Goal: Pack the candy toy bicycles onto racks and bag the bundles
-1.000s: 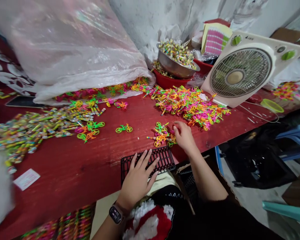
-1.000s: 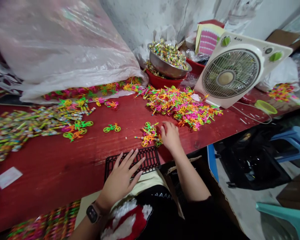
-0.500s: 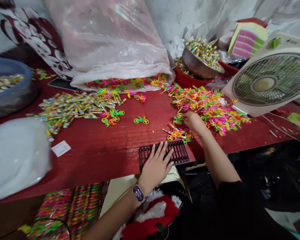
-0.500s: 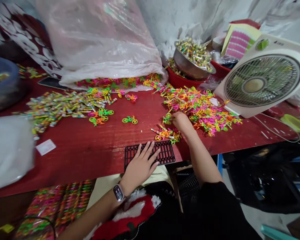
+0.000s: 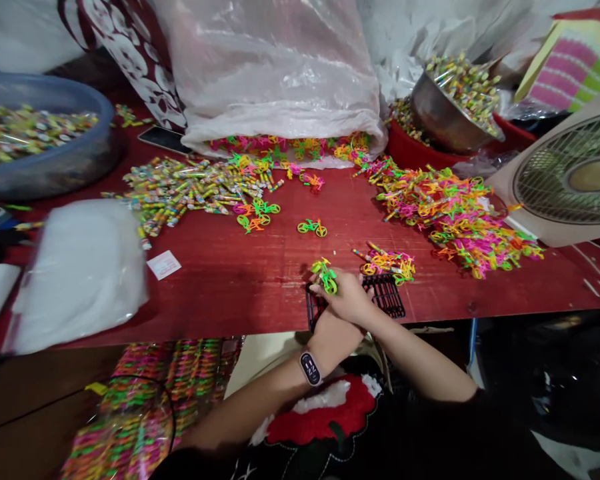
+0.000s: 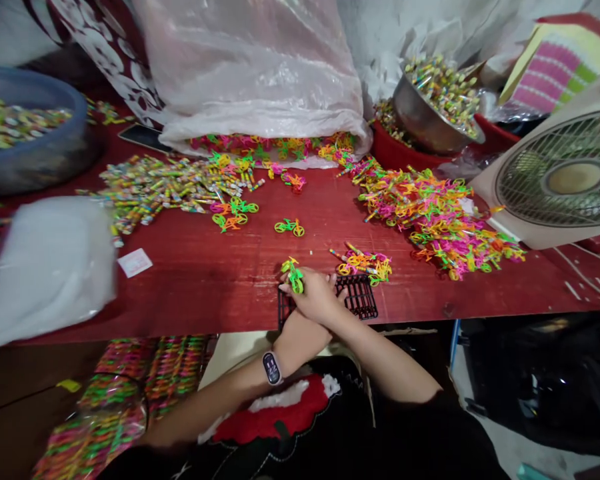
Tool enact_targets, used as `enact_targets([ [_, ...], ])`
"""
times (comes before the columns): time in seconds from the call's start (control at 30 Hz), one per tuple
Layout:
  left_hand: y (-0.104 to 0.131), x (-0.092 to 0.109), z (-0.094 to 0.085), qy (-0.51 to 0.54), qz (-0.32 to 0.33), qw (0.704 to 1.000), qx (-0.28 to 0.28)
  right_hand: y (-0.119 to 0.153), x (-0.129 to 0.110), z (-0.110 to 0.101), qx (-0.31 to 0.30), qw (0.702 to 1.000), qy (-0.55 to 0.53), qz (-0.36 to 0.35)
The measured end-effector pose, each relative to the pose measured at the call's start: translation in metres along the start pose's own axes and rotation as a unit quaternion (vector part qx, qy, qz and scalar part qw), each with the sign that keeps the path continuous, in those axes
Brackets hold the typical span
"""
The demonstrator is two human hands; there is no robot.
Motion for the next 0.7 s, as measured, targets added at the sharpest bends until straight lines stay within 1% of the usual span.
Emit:
enact_targets([
  [0.07, 0.000, -0.001, 0.001, 0.000, -0.006, 1.000, 0.012, -0.001, 0.000, 0.002, 0.013, 0.999, 0.032, -0.011],
  [0.17, 0.001, -0.003, 0.006, 0.004, -0.018, 1.000, 0.022, -0.002, 0.003, 0.003, 0.015, 0.997, 0.075, -0.012],
  [0.27, 0.001, -0.005, 0.009, 0.011, -0.023, 0.999, 0.025, 0.000, 0.011, 0.006, 0.001, 0.991, 0.135, -0.004],
  [0.33, 0.000, -0.006, 0.009, 0.016, -0.022, 0.999, 0.026, 0.007, 0.018, 0.011, -0.004, 0.987, 0.159, 0.003],
  [0.4, 0.000, -0.006, 0.008, 0.020, -0.024, 0.999, 0.027, 0.021, 0.026, 0.018, 0.009, 0.985, 0.168, 0.025],
  [0.5, -0.001, -0.007, 0.007, 0.022, -0.022, 0.999, 0.024, 0.046, 0.034, 0.028, 0.053, 0.981, 0.165, 0.086],
  [0.57, -0.001, -0.007, 0.007, 0.028, -0.018, 0.999, 0.014, 0.051, 0.034, 0.029, 0.065, 0.978, 0.160, 0.117],
  [0.6, -0.002, -0.007, 0.007, 0.032, -0.014, 0.999, 0.006, 0.047, 0.032, 0.028, 0.048, 0.980, 0.153, 0.115],
  [0.63, -0.001, -0.007, 0.007, 0.036, -0.013, 0.999, -0.002, 0.040, 0.029, 0.024, 0.018, 0.985, 0.143, 0.098],
  [0.7, 0.000, -0.007, 0.006, 0.040, -0.007, 0.999, -0.016, 0.019, 0.023, 0.010, -0.065, 0.991, 0.114, 0.037],
])
Point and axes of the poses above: each hand's wrist, its own y-axis away from the middle knuckle, its own z-axis out of the palm, x = y × z, the point moved 1 cm from there along -y, towards the middle knuckle, and after that the axes turned 6 degrees about y, right-handed, at the moved point
